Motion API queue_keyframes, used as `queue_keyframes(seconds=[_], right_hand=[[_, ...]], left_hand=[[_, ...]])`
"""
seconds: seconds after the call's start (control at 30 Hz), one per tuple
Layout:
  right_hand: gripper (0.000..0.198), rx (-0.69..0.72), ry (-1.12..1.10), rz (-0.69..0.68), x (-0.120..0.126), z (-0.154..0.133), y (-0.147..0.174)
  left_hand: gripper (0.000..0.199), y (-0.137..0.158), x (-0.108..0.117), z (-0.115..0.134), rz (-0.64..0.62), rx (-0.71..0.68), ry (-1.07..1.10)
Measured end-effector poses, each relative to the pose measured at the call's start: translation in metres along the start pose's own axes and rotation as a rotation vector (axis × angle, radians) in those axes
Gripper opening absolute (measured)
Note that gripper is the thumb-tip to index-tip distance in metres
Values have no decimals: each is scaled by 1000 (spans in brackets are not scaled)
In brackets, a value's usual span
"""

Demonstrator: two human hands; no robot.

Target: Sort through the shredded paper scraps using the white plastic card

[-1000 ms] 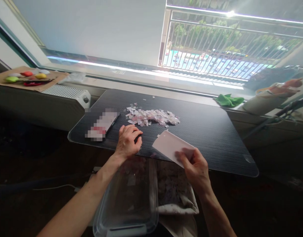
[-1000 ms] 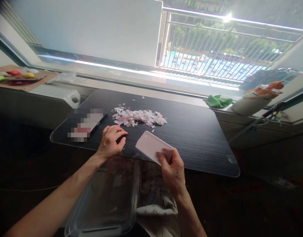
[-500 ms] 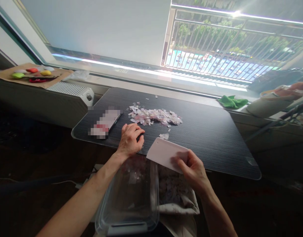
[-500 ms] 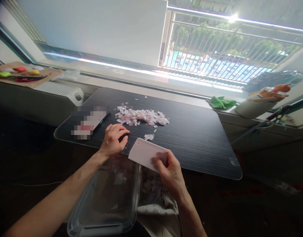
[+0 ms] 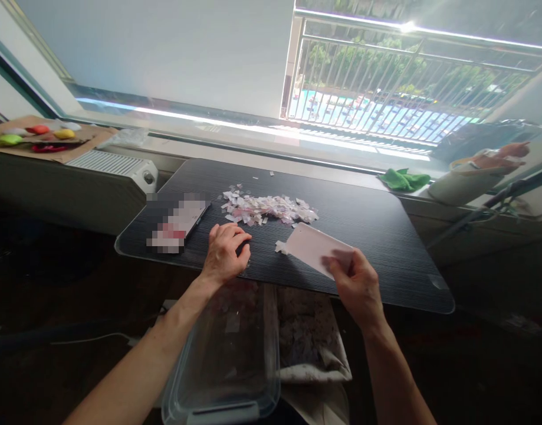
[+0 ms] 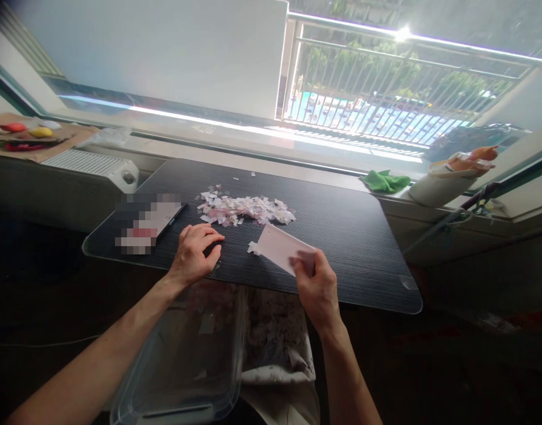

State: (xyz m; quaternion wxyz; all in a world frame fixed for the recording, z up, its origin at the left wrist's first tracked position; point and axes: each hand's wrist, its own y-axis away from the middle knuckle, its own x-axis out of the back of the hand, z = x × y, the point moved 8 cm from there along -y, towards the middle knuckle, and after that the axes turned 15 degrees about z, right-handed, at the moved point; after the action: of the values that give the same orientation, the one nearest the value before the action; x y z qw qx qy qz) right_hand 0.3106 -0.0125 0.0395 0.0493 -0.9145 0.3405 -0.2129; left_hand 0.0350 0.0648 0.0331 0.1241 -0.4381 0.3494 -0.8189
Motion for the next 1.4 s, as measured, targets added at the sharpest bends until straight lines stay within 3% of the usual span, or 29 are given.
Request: queue_keyframes(seconds=[0.07, 0.17, 0.47, 0.67, 0.9, 1.23, 1.4], right_hand=[[27, -26, -28, -42, -2, 0, 0], [28, -52, -44, 5, 5, 3, -3], [22, -3, 81, -8, 8, -1, -4], [23, 12, 36, -37, 0, -4, -5], [22, 98, 235, 23, 23, -21, -6], [24, 39, 153, 26, 22, -11, -8], [19, -7, 53, -71, 3, -13, 1]], left_hand=[[20, 0, 0, 0, 3, -3, 2], [21, 0, 0, 0, 0, -5, -3], [20, -1, 1, 0, -7, 8, 10], [21, -1, 1, 0, 5, -2, 11], [20, -1, 1, -1, -13, 20, 25], [20, -1, 0, -1, -7, 2, 12], [20, -1, 1, 0, 3, -7, 8]])
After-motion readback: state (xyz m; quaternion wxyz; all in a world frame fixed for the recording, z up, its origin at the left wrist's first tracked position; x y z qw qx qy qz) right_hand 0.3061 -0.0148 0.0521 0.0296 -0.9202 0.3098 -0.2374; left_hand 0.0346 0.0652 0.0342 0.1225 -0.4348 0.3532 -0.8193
